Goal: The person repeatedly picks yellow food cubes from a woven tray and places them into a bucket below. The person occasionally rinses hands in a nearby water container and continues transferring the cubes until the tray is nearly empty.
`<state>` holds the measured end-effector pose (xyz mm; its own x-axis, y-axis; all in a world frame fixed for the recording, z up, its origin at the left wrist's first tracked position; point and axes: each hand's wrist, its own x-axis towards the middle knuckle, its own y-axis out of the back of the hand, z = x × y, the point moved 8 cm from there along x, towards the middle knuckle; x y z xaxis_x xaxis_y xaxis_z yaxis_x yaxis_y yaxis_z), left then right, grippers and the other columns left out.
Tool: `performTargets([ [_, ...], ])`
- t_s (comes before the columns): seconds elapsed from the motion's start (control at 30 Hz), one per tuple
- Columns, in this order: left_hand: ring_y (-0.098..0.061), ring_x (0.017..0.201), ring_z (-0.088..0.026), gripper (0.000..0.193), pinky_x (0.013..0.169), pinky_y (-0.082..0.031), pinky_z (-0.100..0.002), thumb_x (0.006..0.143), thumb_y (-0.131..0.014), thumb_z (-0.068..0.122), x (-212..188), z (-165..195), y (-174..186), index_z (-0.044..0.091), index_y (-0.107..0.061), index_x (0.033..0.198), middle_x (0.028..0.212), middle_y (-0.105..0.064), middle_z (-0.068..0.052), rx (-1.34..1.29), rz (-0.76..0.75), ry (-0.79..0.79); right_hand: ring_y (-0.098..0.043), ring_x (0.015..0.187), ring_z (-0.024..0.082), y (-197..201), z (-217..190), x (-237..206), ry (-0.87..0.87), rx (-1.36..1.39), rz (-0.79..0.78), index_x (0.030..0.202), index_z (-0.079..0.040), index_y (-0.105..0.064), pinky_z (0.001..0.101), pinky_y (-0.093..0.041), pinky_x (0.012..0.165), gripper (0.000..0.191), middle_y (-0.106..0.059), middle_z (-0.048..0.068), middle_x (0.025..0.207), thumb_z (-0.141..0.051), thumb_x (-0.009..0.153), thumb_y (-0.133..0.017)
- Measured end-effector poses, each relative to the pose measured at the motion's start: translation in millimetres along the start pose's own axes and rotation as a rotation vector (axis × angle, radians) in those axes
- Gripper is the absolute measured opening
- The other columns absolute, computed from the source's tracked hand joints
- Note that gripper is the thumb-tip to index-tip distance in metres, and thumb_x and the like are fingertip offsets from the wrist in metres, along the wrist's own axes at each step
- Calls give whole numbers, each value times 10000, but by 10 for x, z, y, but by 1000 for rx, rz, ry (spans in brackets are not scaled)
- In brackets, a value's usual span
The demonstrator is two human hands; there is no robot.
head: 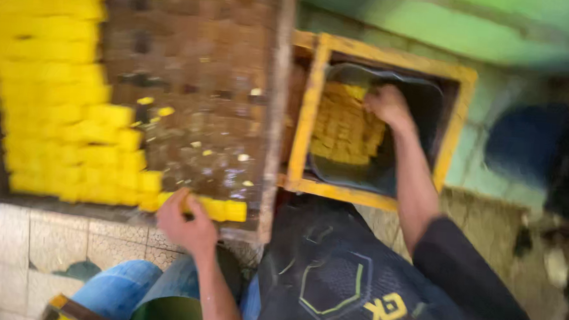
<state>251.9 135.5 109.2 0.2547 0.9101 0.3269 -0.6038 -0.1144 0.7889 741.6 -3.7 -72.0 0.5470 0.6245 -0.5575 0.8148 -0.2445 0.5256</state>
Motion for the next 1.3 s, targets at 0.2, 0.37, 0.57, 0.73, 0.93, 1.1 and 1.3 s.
performTargets([
  [0.2,-645,1095,-289,185,965,-458,-437,919,-695,180,149,-121,324,113,-697,1092,1118,-713,-66,-36,80,54,-691,820,120,-288,-2443,-778,581,521,48,1153,-10,-700,265,-567,789,231,-737,64,918,-193,1036,-622],
  [0.37,-623,1107,-289,198,936,-447,-442,912,-706,210,201,-53,557,111,-670,1080,1131,-696,-61,-85,112,25,-698,1021,190,-1396,-4241,-701,907,171,42,1235,-41,-699,335,-541,899,338,-740,97,1114,-225,952,-721],
  [0.57,-625,1072,-310,185,917,-452,-449,885,-709,190,200,-199,587,97,-670,1039,1083,-688,-79,-177,153,49,-660,1083,359,-2298,-5142,-122,737,-286,303,1078,-91,-775,482,-509,936,400,-713,179,1144,-451,927,-690],
  [0.73,-631,1005,-331,172,899,-473,-459,844,-742,164,197,-375,707,99,-669,986,1033,-688,-93,-272,233,78,-558,1189,430,-2420,-5858,-328,698,-507,888,1154,-37,-727,630,-444,997,483,-653,245,1197,-488,993,-668],
  [0.93,-629,1041,-310,167,934,-477,-459,863,-750,148,164,-499,813,79,-657,983,1036,-679,-79,-332,271,10,-440,1302,514,-2691,-6085,-393,675,-459,658,1255,8,-670,685,-400,985,598,-499,280,1437,-484,918,-711],
  [1.1,-641,1052,-270,145,929,-482,-435,836,-764,149,108,-564,720,95,-684,945,1028,-686,-53,-350,301,-6,-609,1038,484,-2834,-6122,-251,706,-269,324,1316,-53,-582,615,-486,867,613,-650,264,1139,-273,804,-839],
  [1.3,-632,1020,-283,147,903,-475,-432,841,-768,154,76,-540,718,93,-687,948,1021,-680,-64,-330,275,-23,-706,740,229,-3139,-6010,-206,468,103,-201,1201,-27,-648,367,-571,555,475,-722,83,1023,-142,794,-864],
])
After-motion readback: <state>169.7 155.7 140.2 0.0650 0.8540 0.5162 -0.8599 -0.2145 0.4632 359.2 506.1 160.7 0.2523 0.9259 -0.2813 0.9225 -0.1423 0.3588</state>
